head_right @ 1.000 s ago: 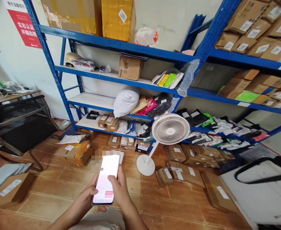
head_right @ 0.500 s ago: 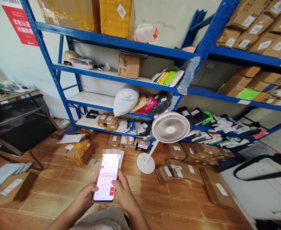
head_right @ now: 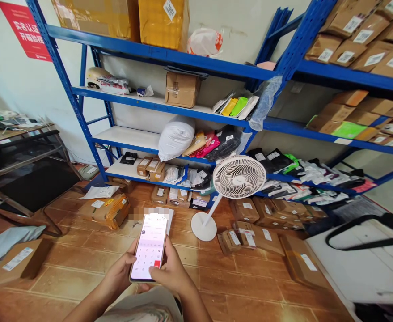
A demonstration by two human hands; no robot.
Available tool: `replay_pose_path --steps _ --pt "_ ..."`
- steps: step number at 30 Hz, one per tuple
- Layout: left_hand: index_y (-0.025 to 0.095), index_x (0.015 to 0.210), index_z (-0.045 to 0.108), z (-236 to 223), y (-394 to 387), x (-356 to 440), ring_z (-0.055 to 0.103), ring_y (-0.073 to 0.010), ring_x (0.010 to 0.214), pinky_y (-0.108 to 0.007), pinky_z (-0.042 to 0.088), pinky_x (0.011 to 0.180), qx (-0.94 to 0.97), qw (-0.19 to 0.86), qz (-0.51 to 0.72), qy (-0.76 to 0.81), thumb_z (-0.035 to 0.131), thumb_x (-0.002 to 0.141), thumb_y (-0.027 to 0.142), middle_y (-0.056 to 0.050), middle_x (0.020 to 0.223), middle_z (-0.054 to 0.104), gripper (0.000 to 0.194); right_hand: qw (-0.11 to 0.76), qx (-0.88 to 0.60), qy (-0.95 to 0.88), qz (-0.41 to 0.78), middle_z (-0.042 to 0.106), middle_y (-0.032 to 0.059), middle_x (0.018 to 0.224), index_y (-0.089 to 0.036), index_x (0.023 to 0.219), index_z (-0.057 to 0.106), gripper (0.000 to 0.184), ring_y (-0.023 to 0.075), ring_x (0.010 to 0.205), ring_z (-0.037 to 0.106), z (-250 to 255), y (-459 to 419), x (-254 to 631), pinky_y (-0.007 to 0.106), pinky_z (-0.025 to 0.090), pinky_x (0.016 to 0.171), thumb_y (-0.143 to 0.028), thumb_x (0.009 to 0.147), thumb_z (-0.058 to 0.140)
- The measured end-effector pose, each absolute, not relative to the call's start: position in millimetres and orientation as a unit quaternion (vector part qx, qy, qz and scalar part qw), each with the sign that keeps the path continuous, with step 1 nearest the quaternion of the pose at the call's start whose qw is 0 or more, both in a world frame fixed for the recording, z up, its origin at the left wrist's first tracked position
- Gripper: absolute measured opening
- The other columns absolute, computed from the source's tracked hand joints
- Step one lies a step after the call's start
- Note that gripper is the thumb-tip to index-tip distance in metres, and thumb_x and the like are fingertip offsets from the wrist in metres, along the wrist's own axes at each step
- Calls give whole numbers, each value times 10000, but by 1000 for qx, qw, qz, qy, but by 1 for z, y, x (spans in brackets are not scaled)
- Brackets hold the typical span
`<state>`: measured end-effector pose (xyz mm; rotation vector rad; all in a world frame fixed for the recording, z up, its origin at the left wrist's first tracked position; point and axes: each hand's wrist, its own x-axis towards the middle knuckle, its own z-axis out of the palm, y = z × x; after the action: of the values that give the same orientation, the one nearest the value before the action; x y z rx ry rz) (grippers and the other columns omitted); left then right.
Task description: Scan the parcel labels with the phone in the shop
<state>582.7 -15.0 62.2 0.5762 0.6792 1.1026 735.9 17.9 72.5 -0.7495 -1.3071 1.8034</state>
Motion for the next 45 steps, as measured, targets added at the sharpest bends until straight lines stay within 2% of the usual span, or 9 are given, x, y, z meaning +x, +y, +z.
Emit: replay_pose_path --steps 5,7,12,16,20,27,33,38,45 --pt "315 1518 143 61 -18 578 634 -299 909 -303 554 502 256 765 494 323 486 720 254 -87 1243 608 871 415 -348 -460 704 711 39 954 -236 1099 579 405 228 815 622 71 18 727 365 485 777 -371 732 684" --pt "351 1516 124 61 -19 575 629 -298 936 -304 558 523 261 770 489 317 476 740 232 -71 1272 595 861 415 -355 -457 702 707 21 918 -242 1074 599 353 219 782 611 74 20 726 353 476 764 -353 741 636" --pt "335 1521 93 57 -18 570 632 -299 947 -343 582 582 287 778 476 293 459 734 214 -76 1295 578 876 381 -339 -481 713 720 0 959 -229 1103 619 499 233 871 623 80 22 731 343 458 793 -201 618 502" --pt "356 1516 101 55 -17 570 628 -296 935 -329 577 550 282 774 493 280 452 676 171 -73 1265 592 929 388 -340 -486 706 724 1 977 -227 1123 623 502 242 897 620 81 22 731 344 450 797 -234 637 500" --pt "309 1518 144 61 -17 568 620 -278 916 -334 579 574 275 778 480 298 453 598 122 -86 1254 590 988 389 -358 -484 698 720 6 1013 -223 1123 626 499 252 946 608 80 24 729 355 442 843 -240 640 501" --pt "320 1503 203 56 -15 565 631 -259 851 -338 578 568 282 780 477 291 459 595 107 -72 1119 639 967 382 -370 -473 702 730 2 1034 -222 1161 613 531 246 936 615 79 23 726 342 448 815 -232 642 503" --pt "327 1501 185 29 -5 571 597 -230 685 -305 534 414 242 766 519 294 511 511 169 -81 1027 648 1054 400 -355 -463 706 746 -2 1036 -247 1121 652 495 260 936 636 85 26 721 357 468 800 -263 643 525" --pt "316 1514 119 48 -6 566 626 -279 843 -306 549 491 256 769 505 296 486 576 157 -94 1111 633 1020 425 -368 -475 677 751 21 965 -219 1050 702 393 251 870 623 80 32 717 346 454 765 -328 703 554" --pt "288 1471 303 74 -7 557 613 -256 877 -365 589 590 273 749 497 343 458 576 76 -76 1204 604 933 431 -347 -484 678 736 30 964 -202 1076 702 394 230 858 604 75 37 714 320 440 726 -334 753 518"
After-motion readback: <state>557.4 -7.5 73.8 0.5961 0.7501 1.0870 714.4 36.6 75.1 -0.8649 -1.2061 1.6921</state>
